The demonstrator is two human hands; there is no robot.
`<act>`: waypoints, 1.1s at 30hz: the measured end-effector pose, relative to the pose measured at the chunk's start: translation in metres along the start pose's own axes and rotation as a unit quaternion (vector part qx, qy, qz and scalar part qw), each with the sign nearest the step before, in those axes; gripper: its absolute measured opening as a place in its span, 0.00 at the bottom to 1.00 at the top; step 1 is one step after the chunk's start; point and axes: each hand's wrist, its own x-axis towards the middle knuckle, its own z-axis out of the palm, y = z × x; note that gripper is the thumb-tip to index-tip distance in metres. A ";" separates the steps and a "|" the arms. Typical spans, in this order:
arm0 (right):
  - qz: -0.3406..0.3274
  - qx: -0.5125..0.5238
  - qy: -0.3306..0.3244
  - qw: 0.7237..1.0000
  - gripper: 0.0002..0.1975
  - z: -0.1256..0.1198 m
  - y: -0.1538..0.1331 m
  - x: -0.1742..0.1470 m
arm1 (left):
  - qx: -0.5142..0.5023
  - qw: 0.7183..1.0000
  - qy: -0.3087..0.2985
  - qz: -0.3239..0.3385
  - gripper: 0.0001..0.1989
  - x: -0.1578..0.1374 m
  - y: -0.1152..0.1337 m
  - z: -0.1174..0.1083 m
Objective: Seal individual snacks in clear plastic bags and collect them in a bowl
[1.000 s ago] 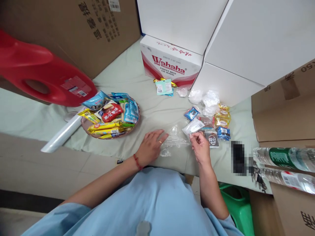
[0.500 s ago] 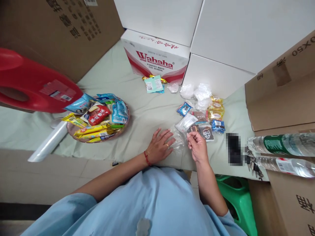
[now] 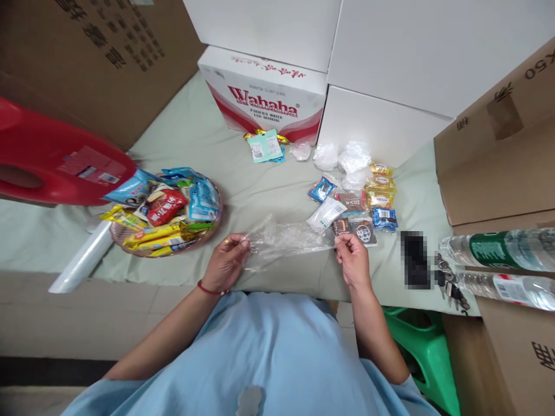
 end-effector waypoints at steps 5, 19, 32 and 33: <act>-0.053 -0.121 -0.031 0.991 0.15 0.000 0.003 0.003 | 0.019 0.991 0.126 0.049 0.23 -0.005 -0.001 -0.009; -0.305 -0.414 -0.167 0.841 0.12 -0.002 -0.072 -0.011 | 0.098 0.993 0.063 0.009 0.19 -0.002 -0.003 -0.005; -0.461 -0.478 -0.329 0.672 0.11 0.096 -0.020 -0.025 | 0.005 0.998 0.045 -0.039 0.16 0.004 0.008 0.004; -0.473 -0.476 -0.317 0.671 0.11 0.094 -0.020 -0.032 | -0.004 0.998 0.047 -0.048 0.17 0.007 0.010 0.004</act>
